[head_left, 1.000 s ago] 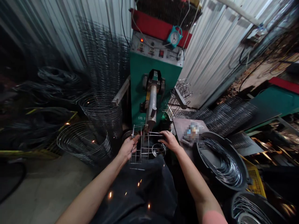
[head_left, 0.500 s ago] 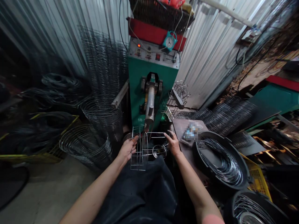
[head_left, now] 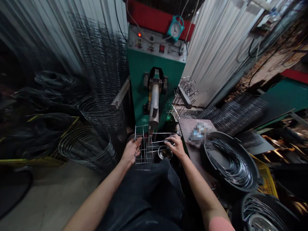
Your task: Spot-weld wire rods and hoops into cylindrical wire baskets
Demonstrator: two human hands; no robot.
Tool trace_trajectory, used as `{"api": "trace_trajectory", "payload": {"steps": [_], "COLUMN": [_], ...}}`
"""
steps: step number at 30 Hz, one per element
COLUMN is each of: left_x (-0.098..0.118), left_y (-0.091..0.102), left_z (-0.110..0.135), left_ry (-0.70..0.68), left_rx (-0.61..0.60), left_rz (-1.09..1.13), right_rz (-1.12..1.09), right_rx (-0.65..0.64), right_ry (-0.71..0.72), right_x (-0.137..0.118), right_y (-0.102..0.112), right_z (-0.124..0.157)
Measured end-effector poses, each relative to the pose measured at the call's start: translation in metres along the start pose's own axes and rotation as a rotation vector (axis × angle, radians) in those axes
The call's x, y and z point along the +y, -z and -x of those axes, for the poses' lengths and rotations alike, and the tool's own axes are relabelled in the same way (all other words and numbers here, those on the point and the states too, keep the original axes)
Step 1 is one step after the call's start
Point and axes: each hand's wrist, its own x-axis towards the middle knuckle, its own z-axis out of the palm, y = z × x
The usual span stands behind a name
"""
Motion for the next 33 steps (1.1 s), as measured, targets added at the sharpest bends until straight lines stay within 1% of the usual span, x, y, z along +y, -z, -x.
{"api": "trace_trajectory", "payload": {"steps": [4, 9, 14, 20, 27, 30, 33], "left_x": [0.0, 0.0, 0.001, 0.006, 0.006, 0.005, 0.007], "left_y": [0.0, 0.0, 0.0, -0.004, -0.003, -0.002, -0.002], "left_z": [-0.003, -0.008, -0.012, -0.019, -0.03, -0.034, -0.034], "left_ry": [-0.015, -0.015, -0.009, 0.004, 0.032, 0.051, 0.05], "left_rx": [-0.008, -0.009, -0.008, 0.01, 0.026, 0.01, -0.029], "left_rz": [0.014, 0.031, 0.036, 0.039, 0.048, 0.052, 0.059], "right_rz": [-0.007, -0.024, 0.008, -0.004, 0.025, 0.037, 0.061], "right_rx": [0.03, 0.016, 0.01, 0.019, -0.027, -0.032, -0.038], "right_ry": [-0.017, -0.019, -0.034, -0.016, -0.047, -0.06, -0.063], "right_x": [0.004, 0.008, 0.011, 0.02, 0.027, 0.027, 0.021], "right_y": [-0.003, -0.007, -0.008, -0.013, -0.016, -0.016, -0.016], "right_z": [-0.005, -0.011, -0.016, -0.024, -0.033, -0.035, -0.033]}}
